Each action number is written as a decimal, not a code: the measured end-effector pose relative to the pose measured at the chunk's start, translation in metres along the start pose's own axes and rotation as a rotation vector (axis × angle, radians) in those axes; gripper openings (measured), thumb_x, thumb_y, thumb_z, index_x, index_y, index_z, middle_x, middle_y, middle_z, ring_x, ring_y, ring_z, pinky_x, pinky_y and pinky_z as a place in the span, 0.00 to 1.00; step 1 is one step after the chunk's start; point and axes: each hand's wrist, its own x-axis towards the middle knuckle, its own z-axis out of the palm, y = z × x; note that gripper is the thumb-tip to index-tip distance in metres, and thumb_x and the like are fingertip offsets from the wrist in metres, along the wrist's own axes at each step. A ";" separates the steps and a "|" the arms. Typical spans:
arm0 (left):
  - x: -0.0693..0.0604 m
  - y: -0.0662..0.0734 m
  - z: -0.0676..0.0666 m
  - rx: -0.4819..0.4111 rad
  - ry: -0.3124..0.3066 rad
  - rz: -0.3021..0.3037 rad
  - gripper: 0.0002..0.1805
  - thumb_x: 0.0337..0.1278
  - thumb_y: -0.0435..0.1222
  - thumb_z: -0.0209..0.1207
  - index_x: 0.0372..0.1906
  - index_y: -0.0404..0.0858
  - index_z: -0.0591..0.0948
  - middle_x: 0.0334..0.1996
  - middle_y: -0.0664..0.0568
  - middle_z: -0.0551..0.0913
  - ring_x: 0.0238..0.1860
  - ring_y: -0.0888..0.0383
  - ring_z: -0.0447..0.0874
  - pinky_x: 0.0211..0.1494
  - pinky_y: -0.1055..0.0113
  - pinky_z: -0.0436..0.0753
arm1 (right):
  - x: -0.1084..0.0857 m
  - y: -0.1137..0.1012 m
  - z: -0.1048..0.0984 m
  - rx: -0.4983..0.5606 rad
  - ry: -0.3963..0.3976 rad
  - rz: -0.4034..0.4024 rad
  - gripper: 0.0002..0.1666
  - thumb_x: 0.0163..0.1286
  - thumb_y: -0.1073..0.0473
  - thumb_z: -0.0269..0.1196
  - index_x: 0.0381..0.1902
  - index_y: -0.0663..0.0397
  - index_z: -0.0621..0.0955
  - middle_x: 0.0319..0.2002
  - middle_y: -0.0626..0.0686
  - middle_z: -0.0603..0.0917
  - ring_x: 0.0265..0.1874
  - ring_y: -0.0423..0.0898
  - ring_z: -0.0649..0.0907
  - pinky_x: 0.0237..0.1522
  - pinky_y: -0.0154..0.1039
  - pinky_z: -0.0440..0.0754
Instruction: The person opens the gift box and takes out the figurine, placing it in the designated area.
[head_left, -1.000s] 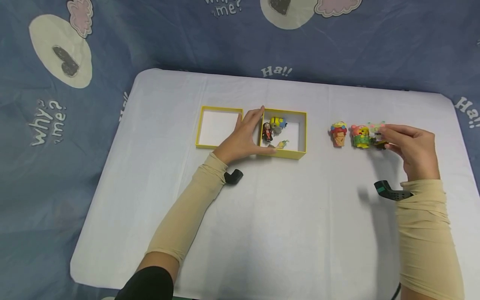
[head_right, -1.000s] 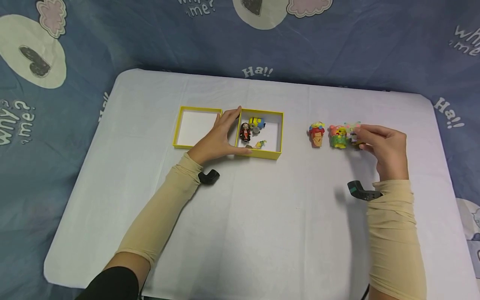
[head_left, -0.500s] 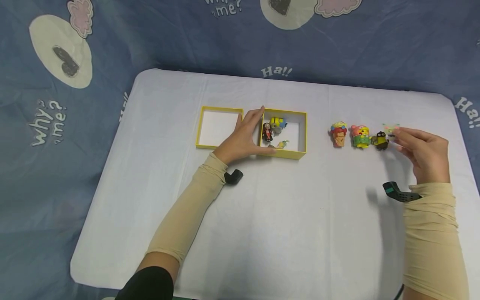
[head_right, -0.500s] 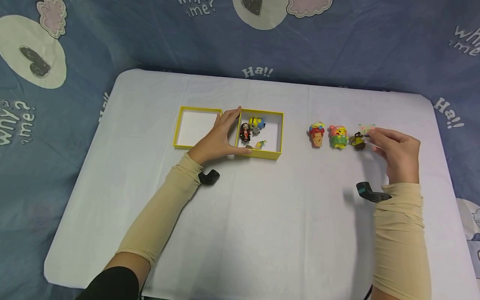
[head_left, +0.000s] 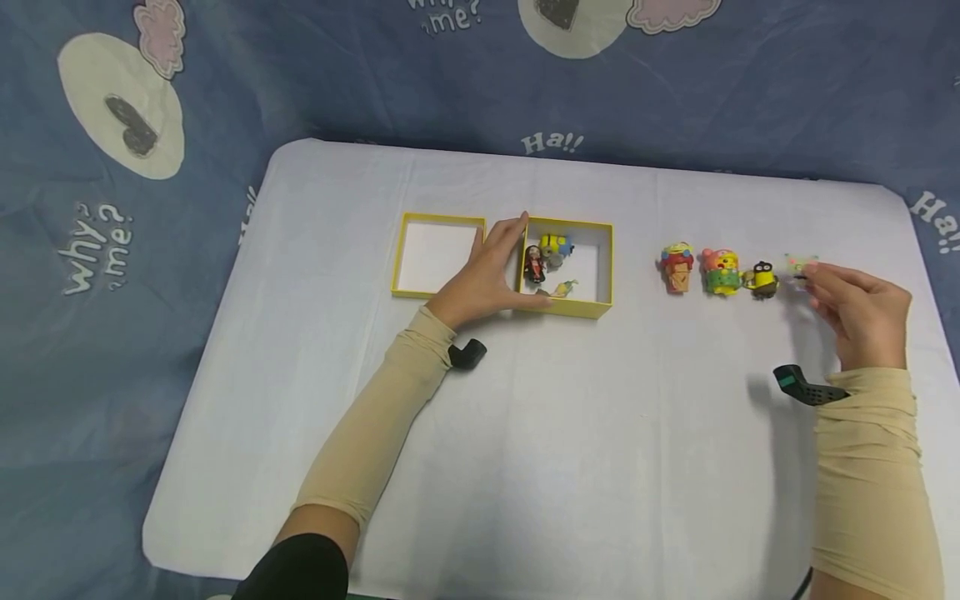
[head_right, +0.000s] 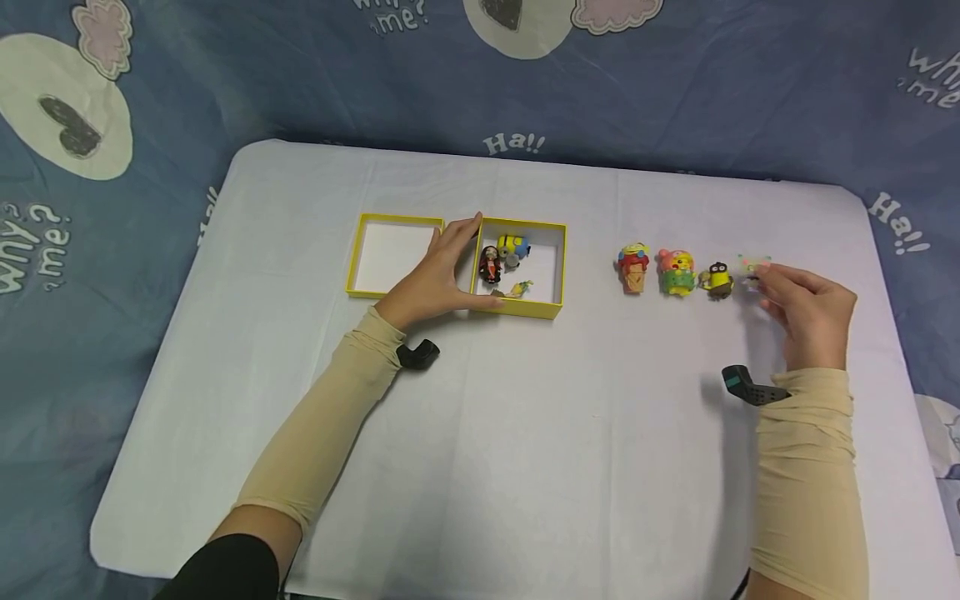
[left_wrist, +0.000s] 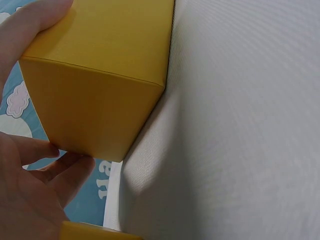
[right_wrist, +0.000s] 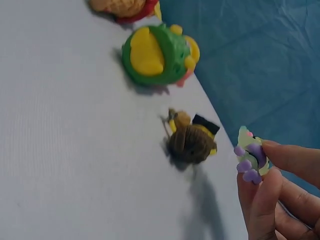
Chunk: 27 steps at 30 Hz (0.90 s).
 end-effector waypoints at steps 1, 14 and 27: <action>0.000 0.000 0.000 -0.003 -0.001 -0.001 0.73 0.42 0.62 0.77 0.85 0.42 0.46 0.81 0.48 0.55 0.84 0.49 0.48 0.87 0.53 0.25 | 0.001 0.001 -0.001 0.001 0.005 0.004 0.13 0.50 0.60 0.83 0.34 0.51 0.92 0.29 0.43 0.91 0.25 0.35 0.87 0.22 0.26 0.85; 0.000 0.000 0.001 -0.015 0.004 -0.003 0.73 0.41 0.62 0.77 0.85 0.42 0.46 0.81 0.48 0.55 0.84 0.50 0.47 0.87 0.52 0.26 | 0.005 0.004 -0.006 -0.021 -0.004 0.018 0.06 0.60 0.67 0.76 0.28 0.49 0.92 0.25 0.42 0.90 0.21 0.36 0.86 0.20 0.27 0.84; 0.000 -0.002 0.001 -0.009 0.003 -0.004 0.73 0.41 0.64 0.77 0.85 0.43 0.45 0.81 0.49 0.54 0.85 0.51 0.46 0.87 0.53 0.26 | 0.005 0.006 -0.004 -0.184 0.050 -0.037 0.06 0.59 0.64 0.77 0.29 0.46 0.92 0.23 0.37 0.87 0.20 0.33 0.85 0.21 0.26 0.86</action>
